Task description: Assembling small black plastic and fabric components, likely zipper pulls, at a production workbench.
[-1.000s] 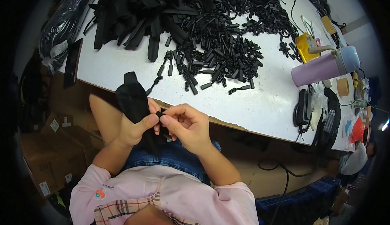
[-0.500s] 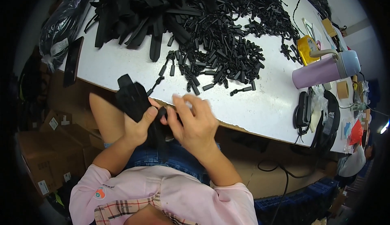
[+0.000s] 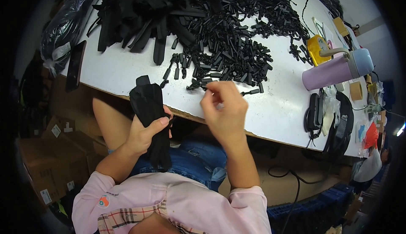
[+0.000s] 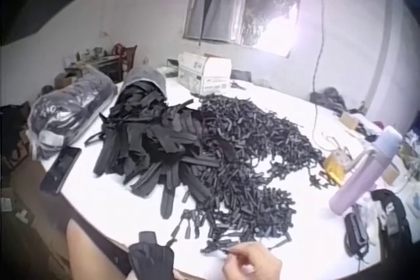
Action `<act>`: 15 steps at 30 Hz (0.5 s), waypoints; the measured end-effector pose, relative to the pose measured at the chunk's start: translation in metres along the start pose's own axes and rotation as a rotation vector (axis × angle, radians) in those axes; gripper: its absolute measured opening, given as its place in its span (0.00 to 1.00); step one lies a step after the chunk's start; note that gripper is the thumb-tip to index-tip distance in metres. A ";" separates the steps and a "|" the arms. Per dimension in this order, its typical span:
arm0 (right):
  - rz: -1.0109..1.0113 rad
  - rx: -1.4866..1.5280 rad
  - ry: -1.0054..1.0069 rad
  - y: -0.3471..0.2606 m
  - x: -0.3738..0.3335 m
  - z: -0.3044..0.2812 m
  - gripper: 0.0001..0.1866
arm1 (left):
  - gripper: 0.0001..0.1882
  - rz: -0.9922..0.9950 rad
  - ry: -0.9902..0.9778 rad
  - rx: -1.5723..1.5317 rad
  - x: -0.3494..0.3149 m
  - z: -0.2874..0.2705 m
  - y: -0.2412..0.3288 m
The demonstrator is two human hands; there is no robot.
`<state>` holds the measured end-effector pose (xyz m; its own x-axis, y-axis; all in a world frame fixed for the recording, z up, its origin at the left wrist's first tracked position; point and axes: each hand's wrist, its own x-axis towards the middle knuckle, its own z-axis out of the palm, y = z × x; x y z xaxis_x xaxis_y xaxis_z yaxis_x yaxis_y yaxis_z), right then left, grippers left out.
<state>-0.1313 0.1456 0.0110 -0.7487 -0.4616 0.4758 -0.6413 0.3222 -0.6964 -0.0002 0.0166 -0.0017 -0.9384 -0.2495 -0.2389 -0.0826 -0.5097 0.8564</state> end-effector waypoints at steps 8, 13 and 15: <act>0.058 0.189 0.175 0.016 0.010 -0.007 0.07 | 0.08 0.195 0.112 0.225 0.007 0.002 -0.007; 0.024 0.282 0.334 0.009 0.005 -0.013 0.09 | 0.08 0.180 0.107 0.233 0.008 0.006 -0.005; -0.229 -0.052 0.214 0.007 0.005 -0.009 0.09 | 0.08 0.179 0.103 0.237 0.009 0.006 -0.005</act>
<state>-0.1415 0.1534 0.0133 -0.5990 -0.3447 0.7227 -0.8006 0.2745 -0.5326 -0.0101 0.0219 -0.0048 -0.9072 -0.4062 -0.1093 -0.0063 -0.2468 0.9691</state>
